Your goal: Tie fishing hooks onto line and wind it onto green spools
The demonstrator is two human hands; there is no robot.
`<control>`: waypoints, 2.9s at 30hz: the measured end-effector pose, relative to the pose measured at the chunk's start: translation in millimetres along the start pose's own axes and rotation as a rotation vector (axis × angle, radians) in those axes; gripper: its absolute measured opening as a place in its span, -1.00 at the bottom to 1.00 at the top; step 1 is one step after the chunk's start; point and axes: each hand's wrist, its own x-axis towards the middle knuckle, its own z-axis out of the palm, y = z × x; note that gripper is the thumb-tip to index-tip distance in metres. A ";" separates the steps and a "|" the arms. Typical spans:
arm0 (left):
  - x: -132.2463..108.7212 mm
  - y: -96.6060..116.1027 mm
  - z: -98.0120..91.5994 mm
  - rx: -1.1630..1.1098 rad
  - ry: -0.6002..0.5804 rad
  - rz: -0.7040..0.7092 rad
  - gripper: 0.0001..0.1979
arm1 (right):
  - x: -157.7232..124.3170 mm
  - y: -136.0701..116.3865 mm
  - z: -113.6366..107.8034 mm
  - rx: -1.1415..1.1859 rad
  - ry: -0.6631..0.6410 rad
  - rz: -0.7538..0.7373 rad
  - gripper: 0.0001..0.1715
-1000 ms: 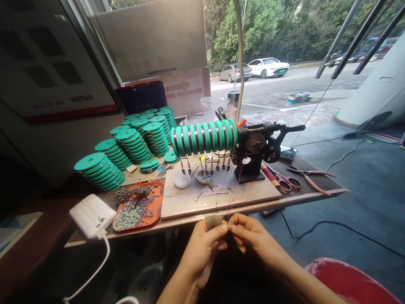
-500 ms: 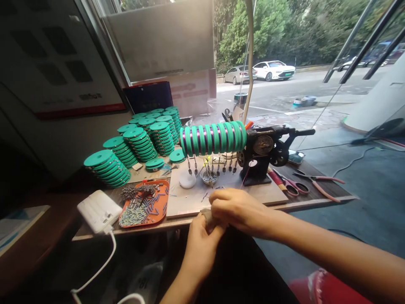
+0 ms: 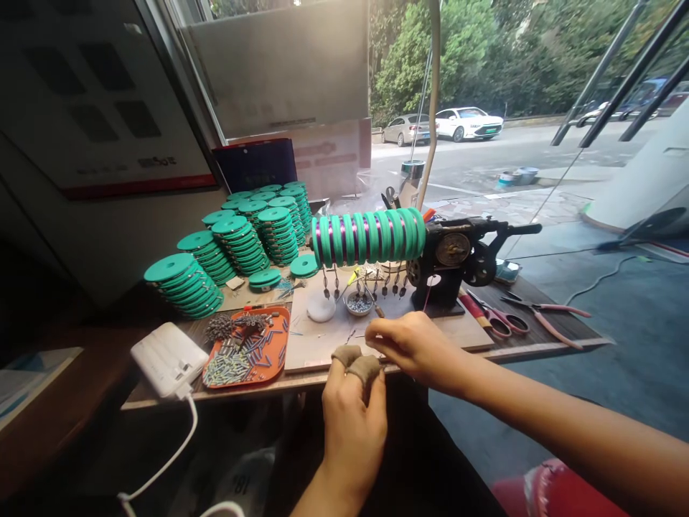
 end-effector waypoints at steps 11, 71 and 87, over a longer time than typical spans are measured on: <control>6.0 0.5 -6.7 -0.096 -0.190 0.212 -0.81 | -8.2 -3.4 -7.4 0.080 0.103 0.005 -0.89; 13.6 3.4 -5.7 -1.040 -0.287 -0.940 -0.89 | -59.4 -11.3 30.5 -0.239 0.226 -0.482 -0.65; 6.5 -4.4 -13.5 -0.151 -0.022 -0.022 -0.88 | 28.6 -22.4 -1.6 0.516 -0.028 0.151 -0.96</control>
